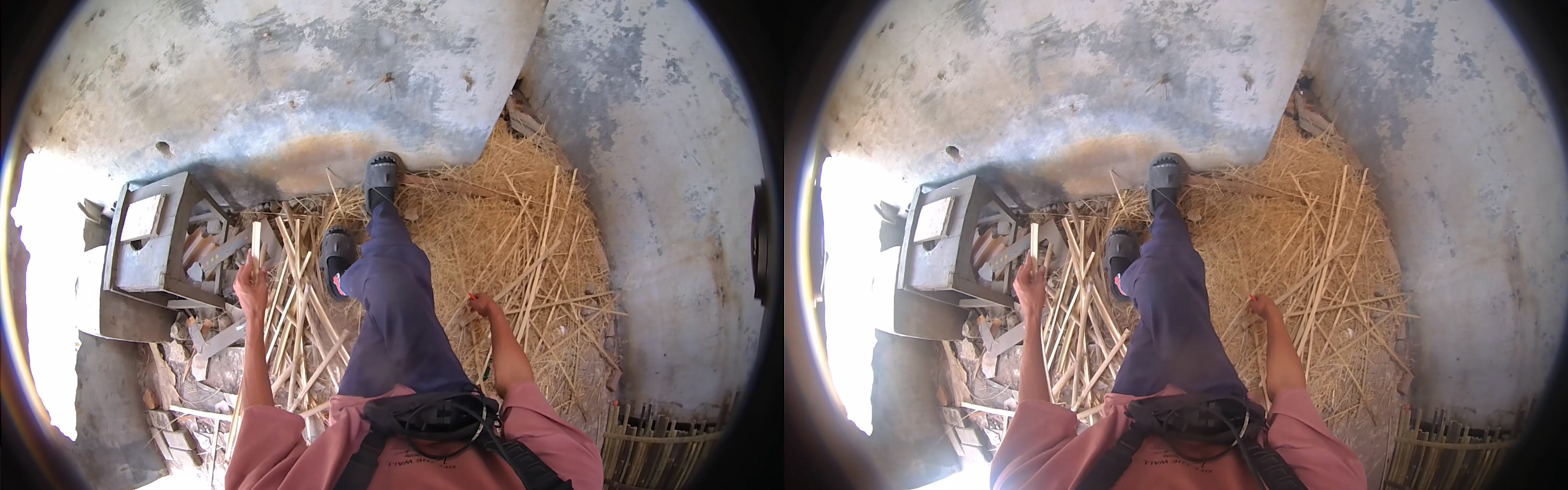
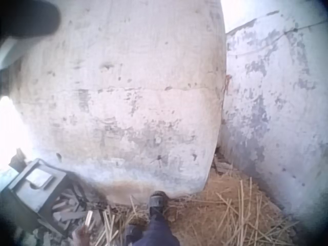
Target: The person uses a utility knife to carve and smooth the edges of a long bamboo strip.
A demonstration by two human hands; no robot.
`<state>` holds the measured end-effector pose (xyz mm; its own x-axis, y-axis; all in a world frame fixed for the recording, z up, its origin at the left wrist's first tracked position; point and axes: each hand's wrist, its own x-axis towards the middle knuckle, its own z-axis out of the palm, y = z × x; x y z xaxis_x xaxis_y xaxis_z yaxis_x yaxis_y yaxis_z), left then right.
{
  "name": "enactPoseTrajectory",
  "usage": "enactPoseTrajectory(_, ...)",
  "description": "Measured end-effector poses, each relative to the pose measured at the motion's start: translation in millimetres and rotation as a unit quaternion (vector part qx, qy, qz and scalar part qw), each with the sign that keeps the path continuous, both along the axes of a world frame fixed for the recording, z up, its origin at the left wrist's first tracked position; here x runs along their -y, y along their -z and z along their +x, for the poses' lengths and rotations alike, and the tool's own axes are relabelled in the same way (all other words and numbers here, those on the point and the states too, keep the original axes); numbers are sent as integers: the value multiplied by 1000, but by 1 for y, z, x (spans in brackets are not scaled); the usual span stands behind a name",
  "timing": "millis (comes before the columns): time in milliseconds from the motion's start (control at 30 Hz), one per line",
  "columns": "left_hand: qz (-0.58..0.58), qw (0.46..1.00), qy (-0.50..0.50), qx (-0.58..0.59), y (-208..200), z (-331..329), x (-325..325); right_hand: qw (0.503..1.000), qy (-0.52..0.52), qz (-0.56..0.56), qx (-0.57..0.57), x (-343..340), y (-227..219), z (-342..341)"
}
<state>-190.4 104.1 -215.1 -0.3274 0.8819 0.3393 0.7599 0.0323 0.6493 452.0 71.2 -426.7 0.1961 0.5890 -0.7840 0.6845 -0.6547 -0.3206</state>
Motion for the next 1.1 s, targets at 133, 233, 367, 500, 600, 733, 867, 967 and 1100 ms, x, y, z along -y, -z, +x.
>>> enactPoseTrajectory(133,-12,996,62,58,-39,22,9,1000,-6,-14,5,1,3,7)
enactPoseTrajectory(233,-22,988,124,88,-90,55,22,1000,0,11,-16,-11,-7,3)
enactPoseTrajectory(367,-16,984,164,75,-130,87,32,982,-48,167,-72,-63,-67,-36)
enactPoseTrajectory(500,20,976,216,30,-156,124,32,912,-114,361,-158,-106,-170,-92)
enactPoseTrajectory(600,52,967,240,69,-172,156,37,884,-104,394,-231,-86,-305,-137)
enactPoseTrajectory(733,21,952,294,86,-193,195,45,810,-82,414,-408,-44,-410,-169)
enactPoseTrajectory(867,45,936,332,106,-206,217,50,742,-130,437,-490,-24,-459,-195)
enactPoseTrajectory(967,55,932,341,109,-219,218,56,792,-156,391,-443,-26,-495,-213)
enactPoseTrajectory(1100,54,936,333,103,-226,195,58,766,-213,421,-436,-32,-505,-232)
